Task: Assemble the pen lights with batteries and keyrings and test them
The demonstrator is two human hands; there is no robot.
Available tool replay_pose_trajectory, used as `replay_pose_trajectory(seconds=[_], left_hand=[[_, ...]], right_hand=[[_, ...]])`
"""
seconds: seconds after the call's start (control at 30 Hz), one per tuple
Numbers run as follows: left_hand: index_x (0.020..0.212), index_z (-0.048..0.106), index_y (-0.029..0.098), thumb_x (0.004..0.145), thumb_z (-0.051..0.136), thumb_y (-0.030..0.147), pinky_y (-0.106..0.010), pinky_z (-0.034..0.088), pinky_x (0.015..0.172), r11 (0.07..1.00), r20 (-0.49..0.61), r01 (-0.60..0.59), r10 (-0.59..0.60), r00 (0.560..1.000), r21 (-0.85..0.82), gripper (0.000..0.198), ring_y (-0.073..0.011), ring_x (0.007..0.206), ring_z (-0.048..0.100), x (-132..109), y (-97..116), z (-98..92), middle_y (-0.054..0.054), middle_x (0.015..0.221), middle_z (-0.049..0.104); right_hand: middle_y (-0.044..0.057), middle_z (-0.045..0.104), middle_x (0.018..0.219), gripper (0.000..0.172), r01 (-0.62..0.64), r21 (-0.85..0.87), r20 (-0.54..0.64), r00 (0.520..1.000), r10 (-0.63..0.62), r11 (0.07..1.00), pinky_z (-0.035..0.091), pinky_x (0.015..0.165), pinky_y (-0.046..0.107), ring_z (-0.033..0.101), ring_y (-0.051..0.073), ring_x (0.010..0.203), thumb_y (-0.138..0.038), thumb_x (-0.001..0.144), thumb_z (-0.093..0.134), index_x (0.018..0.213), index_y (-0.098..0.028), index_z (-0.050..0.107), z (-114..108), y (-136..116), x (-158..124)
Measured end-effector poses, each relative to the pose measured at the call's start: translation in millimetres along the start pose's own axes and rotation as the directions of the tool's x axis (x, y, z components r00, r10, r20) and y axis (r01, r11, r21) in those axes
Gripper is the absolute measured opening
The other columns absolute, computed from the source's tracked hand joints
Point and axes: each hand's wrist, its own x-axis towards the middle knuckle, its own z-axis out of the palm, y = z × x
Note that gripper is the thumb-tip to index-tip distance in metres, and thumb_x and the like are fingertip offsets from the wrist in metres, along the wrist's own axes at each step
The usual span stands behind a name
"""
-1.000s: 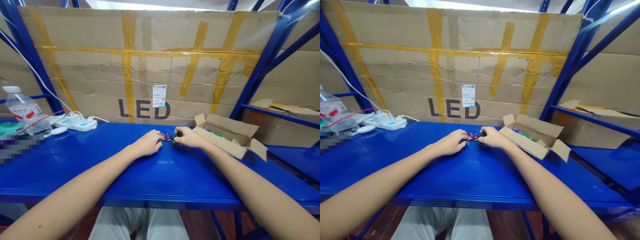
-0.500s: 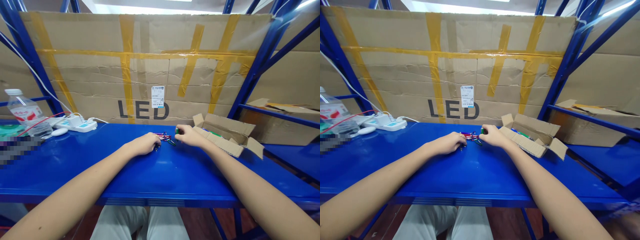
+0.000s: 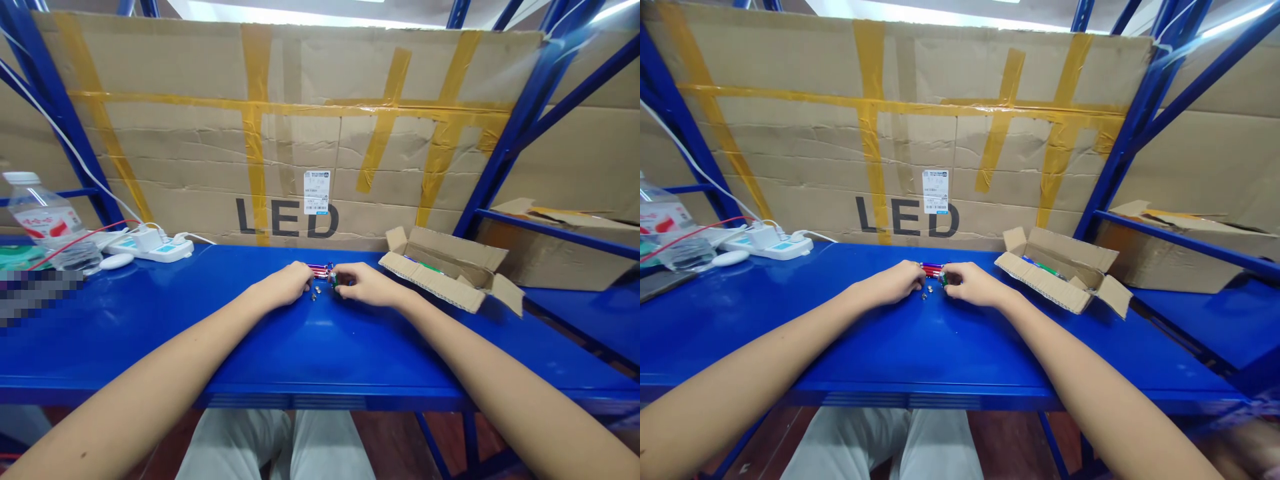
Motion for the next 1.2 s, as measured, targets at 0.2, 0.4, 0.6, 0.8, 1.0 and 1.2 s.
replay_pose_trajectory(seconds=[0.2,0.4,0.6,0.8,1.0,1.2], left_hand=[[0.059,0.052,0.019,0.076,0.070,0.016,-0.026,0.042,0.065,0.993,0.082,0.034,-0.043,0.996,0.117,0.025,-0.0213,0.071,0.062,-6.6,3.9,-14.7,-0.007,0.071,0.064],[0.085,0.065,0.016,0.085,0.055,0.015,-0.027,0.040,0.063,0.960,0.234,-0.091,0.027,0.972,0.267,0.010,-0.0205,0.075,0.061,-11.4,15.9,-23.3,-0.009,0.088,0.069],[0.091,0.067,0.016,0.077,0.058,0.012,-0.027,0.041,0.066,0.963,0.166,-0.116,0.076,0.983,0.245,0.018,-0.0198,0.077,0.060,-9.2,15.0,-19.4,-0.007,0.089,0.068],[0.090,0.068,0.016,0.080,0.055,0.007,-0.027,0.046,0.072,0.966,-0.086,-0.245,0.252,0.964,0.084,0.018,-0.0158,0.078,0.059,-3.3,10.9,-15.2,-0.005,0.090,0.063],[0.091,0.068,0.016,0.085,0.060,0.010,-0.027,0.049,0.075,0.908,-0.246,-0.418,0.398,0.884,-0.034,0.012,-0.0141,0.081,0.061,-2.2,19.6,-6.0,-0.003,0.088,0.063],[0.093,0.066,0.017,0.085,0.063,0.010,-0.029,0.049,0.076,0.859,-0.277,-0.511,0.495,0.824,0.016,0.011,-0.0150,0.082,0.059,-1.1,20.2,1.6,-0.002,0.088,0.063]], right_hand=[[-0.001,0.061,0.075,0.007,0.023,-0.021,-0.003,1.000,-0.023,1.000,0.041,0.068,0.027,0.053,0.015,0.071,-0.024,0.081,0.057,0.086,-0.018,0.059,3.5,3.2,0.5],[0.000,0.062,0.077,0.008,0.035,-0.014,-0.015,0.999,-0.036,0.999,0.041,0.069,0.028,0.053,0.015,0.072,-0.025,0.082,0.058,0.084,-0.018,0.058,5.1,7.0,1.3],[0.000,0.061,0.076,0.004,0.046,0.000,-0.011,0.999,-0.046,0.999,0.041,0.067,0.028,0.054,0.015,0.071,-0.021,0.081,0.057,0.083,-0.019,0.057,5.8,8.6,2.8],[-0.001,0.060,0.074,0.004,0.036,0.065,0.007,0.999,-0.037,0.997,0.042,0.065,0.028,0.055,0.015,0.069,-0.021,0.082,0.057,0.081,-0.019,0.053,7.4,6.5,2.1],[0.000,0.061,0.075,0.008,0.055,0.085,0.003,0.998,-0.056,0.995,0.043,0.068,0.028,0.055,0.015,0.069,-0.018,0.081,0.057,0.089,-0.018,0.058,8.4,1.8,2.3],[0.000,0.061,0.077,0.017,0.095,0.162,0.010,0.995,-0.098,0.982,0.045,0.069,0.028,0.056,0.015,0.070,-0.019,0.082,0.056,0.098,-0.016,0.061,9.5,0.2,1.9]])
